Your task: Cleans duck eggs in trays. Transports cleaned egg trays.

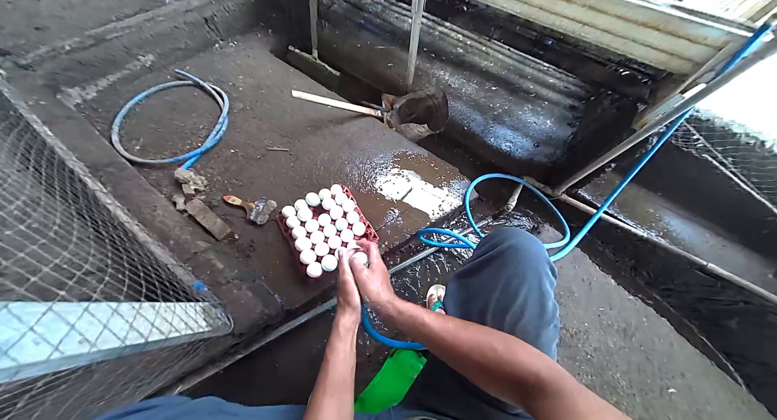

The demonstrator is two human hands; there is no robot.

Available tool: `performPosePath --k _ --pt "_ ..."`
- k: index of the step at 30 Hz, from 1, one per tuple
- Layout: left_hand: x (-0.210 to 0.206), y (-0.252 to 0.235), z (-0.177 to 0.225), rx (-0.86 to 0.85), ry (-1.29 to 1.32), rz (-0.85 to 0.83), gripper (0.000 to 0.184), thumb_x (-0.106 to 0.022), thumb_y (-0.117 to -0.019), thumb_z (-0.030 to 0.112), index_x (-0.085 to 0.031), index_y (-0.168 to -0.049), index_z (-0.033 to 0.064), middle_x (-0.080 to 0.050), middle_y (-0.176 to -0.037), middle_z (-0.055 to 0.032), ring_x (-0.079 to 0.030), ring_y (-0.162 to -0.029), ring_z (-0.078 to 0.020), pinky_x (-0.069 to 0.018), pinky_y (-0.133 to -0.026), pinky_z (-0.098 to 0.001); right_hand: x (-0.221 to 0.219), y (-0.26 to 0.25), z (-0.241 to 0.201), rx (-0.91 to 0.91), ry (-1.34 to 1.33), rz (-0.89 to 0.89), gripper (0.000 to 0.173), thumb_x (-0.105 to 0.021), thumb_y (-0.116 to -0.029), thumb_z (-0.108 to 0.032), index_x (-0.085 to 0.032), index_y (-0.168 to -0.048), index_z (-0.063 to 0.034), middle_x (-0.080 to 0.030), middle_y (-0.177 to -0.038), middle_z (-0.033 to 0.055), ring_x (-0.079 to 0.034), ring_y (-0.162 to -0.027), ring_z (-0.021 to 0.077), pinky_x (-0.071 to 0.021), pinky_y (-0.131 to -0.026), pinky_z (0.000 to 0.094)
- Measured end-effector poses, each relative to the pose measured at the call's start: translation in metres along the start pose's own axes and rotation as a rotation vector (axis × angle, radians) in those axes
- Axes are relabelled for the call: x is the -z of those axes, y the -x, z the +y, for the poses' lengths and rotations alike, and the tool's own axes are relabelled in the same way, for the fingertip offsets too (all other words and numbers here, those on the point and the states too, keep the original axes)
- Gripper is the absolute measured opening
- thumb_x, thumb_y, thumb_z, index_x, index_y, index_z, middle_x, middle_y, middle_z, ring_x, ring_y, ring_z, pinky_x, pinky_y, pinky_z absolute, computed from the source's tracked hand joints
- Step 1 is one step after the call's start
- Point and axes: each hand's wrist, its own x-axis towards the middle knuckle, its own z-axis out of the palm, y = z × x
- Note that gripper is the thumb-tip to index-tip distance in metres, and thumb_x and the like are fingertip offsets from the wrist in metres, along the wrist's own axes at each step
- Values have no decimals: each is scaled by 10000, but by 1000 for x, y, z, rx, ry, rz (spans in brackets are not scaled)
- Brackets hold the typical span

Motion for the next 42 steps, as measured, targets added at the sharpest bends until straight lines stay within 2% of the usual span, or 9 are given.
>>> performPosePath --k 4,8,12,15,21,24,34,38,42 --pt "-4 4 0 58 -96 12 631 -135 -1110 469 -592 -1291 74 -661 -1059 -60 -624 -847 -73 -529 -675 -259 8 -24 -1 -104 -56 91 530 -569 -984 -161 -429 -1466 8 -533 -1416 251 -554 -1277 326 -479 -1045 493" --pt "-3 6 2 17 27 -10 639 -104 -1112 416 -444 -1446 -10 -529 -1404 -160 -526 -1266 -158 -429 -1086 -353 3 -10 -2 -113 -38 39 549 -579 -986 -205 -425 -1474 -6 -529 -1423 246 -561 -1276 319 -486 -1039 495" --pt "-5 7 2 86 -83 11 673 -84 -1097 503 -557 -1347 94 -663 -1045 -50 -608 -750 -54 -494 -560 -221 9 -29 -1 -180 -54 78 599 -632 -954 -183 -405 -1485 -25 -540 -1404 243 -567 -1254 330 -489 -1022 514" --pt "-1 7 5 29 41 -40 665 -83 -1107 432 -456 -1448 0 -564 -1366 -141 -560 -1209 -136 -463 -1041 -328 0 -12 -2 -114 -20 50 557 -616 -968 -203 -443 -1456 3 -550 -1393 244 -570 -1256 319 -487 -1032 497" --pt "-9 5 -1 64 -99 22 696 -77 -1097 499 -548 -1357 57 -663 -1067 -68 -627 -817 -57 -524 -644 -228 7 -29 0 -213 -75 110 520 -559 -1022 -215 -397 -1477 -22 -565 -1366 230 -584 -1215 319 -494 -995 512" --pt "-2 6 -4 27 -13 4 737 -87 -1090 512 -506 -1387 -16 -580 -1339 -179 -551 -1229 -203 -432 -1074 -403 -1 -4 16 -147 -37 46 521 -595 -1005 -274 -448 -1457 -59 -619 -1300 193 -620 -1177 298 -518 -977 519" --pt "4 11 7 82 22 -112 789 56 -1077 449 -405 -1472 -56 -485 -1467 -215 -507 -1295 -188 -404 -1088 -335 3 -9 6 -119 -58 67 548 -551 -995 -182 -397 -1487 6 -547 -1408 243 -573 -1265 306 -498 -1024 480" --pt "1 6 -2 102 7 -65 592 -76 -1116 336 -533 -1326 22 -589 -837 -45 -448 -475 -62 -384 -396 -207 9 -38 -1 -372 -240 146 403 -412 -1104 -260 -398 -1450 -56 -601 -1217 224 -628 -1055 307 -531 -888 490" --pt "2 -3 -13 40 -2 -20 392 -364 -1108 247 -528 -1360 -4 -623 -1164 -119 -614 -870 -113 -535 -738 -281 9 -33 0 -347 -238 138 371 -343 -1114 -266 -449 -1386 -38 -612 -1145 204 -633 -976 281 -540 -818 458"
